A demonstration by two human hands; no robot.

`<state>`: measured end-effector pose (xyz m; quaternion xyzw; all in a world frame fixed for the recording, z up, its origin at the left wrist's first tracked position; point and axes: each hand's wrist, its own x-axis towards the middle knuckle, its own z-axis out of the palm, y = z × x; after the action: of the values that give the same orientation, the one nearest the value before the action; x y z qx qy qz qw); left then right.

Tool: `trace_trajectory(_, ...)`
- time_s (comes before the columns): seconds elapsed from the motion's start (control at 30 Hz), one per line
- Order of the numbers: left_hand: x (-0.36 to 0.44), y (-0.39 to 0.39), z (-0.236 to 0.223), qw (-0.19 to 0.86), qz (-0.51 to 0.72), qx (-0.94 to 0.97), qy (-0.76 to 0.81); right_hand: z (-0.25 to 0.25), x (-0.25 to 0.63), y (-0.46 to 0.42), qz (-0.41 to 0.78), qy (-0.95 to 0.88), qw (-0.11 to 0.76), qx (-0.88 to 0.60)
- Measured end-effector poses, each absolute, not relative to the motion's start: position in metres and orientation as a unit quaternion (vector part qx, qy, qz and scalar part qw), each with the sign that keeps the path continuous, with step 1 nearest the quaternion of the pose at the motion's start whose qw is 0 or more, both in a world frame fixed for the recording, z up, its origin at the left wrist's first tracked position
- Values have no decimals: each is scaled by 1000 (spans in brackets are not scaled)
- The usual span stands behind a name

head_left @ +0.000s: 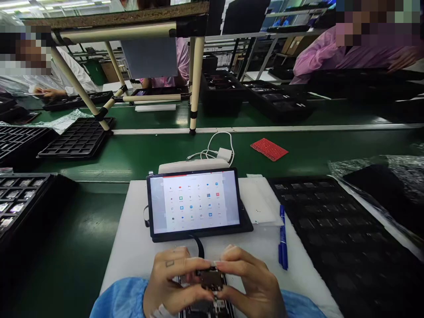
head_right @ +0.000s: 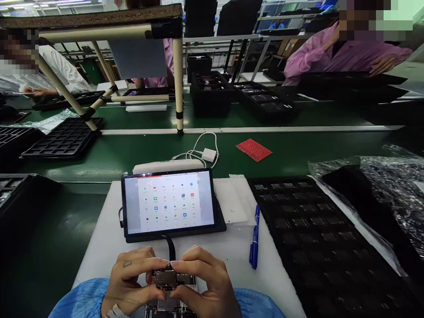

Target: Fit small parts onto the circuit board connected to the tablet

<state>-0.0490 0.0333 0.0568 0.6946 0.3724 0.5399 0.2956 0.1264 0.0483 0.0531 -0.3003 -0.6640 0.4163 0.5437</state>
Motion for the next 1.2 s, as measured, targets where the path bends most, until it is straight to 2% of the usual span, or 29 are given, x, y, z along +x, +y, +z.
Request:
trace_trajectory(0.33, -48, 33, 56, 306, 545, 678, 386, 53, 125, 49, 445, -661, 538, -276)
trace_trajectory(0.7, -50, 31, 54, 287, 521, 699, 396, 44, 131, 42, 456, -647, 515, -330)
trace_trajectory(0.87, -50, 29, 53, 286, 503, 707, 407, 32, 141, 37, 424, -678, 467, -378)
trace_trajectory(1.2, -49, 29, 53, 289, 521, 698, 398, 39, 137, 36, 395, -689, 473, -383)
